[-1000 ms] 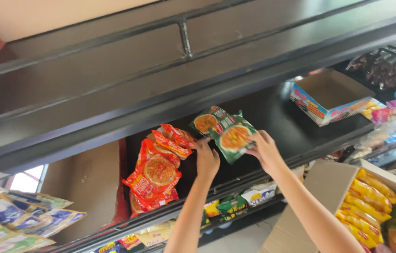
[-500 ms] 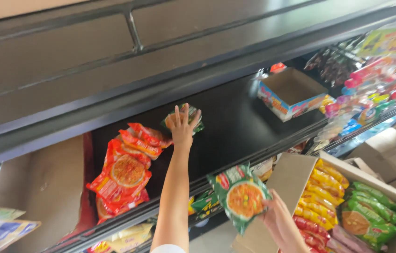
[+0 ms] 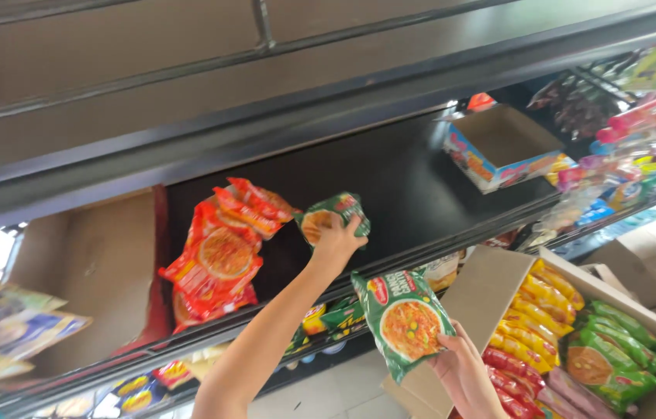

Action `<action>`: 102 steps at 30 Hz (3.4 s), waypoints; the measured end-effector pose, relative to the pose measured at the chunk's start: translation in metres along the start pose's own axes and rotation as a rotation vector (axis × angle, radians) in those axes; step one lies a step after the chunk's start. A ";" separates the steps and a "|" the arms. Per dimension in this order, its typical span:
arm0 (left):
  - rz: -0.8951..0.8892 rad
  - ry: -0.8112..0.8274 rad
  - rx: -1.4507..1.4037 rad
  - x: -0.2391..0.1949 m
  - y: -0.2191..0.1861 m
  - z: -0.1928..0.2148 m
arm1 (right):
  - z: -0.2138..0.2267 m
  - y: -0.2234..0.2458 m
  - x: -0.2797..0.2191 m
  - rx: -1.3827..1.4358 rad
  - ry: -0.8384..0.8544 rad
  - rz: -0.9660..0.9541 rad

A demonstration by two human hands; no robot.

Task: The person removes various instant noodle packets from a cardboard box and places them onto a store shelf. They handle red, yellow, and green packets, arranging them in rows on the shelf.

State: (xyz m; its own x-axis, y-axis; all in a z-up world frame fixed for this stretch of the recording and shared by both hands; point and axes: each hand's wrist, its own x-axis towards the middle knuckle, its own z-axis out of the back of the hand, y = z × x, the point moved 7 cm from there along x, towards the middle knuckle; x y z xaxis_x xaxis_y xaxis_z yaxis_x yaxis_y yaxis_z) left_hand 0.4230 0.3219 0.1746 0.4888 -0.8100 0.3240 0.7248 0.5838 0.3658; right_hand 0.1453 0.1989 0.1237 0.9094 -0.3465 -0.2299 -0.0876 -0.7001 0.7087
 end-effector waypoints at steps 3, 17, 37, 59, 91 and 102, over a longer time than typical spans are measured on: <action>-0.073 -0.072 -0.211 -0.027 0.020 -0.005 | -0.022 -0.014 -0.008 -0.027 0.008 -0.079; 0.196 -0.218 -0.378 -0.014 0.062 0.004 | 0.019 -0.023 -0.042 0.208 -0.015 -0.153; 0.675 -0.371 -0.670 -0.075 0.080 0.129 | 0.106 -0.015 -0.105 0.293 -0.298 -0.265; 0.820 0.406 -2.483 -0.147 -0.431 0.084 | 0.298 0.115 -0.168 -0.069 -0.280 -0.007; 0.073 0.179 -1.141 -0.053 -0.472 0.163 | 0.345 0.203 -0.008 -2.035 0.152 0.279; -0.258 0.038 -0.687 0.018 -0.546 0.101 | 0.386 0.184 0.021 -1.884 0.091 0.347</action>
State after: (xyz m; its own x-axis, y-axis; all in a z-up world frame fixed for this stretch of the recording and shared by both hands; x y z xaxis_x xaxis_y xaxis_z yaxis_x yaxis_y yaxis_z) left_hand -0.0130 -0.0060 0.0694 0.2685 -0.9256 0.2667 0.9540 0.2172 -0.2068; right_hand -0.0088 -0.1779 -0.0077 0.9724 -0.2288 0.0456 0.1886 0.8861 0.4233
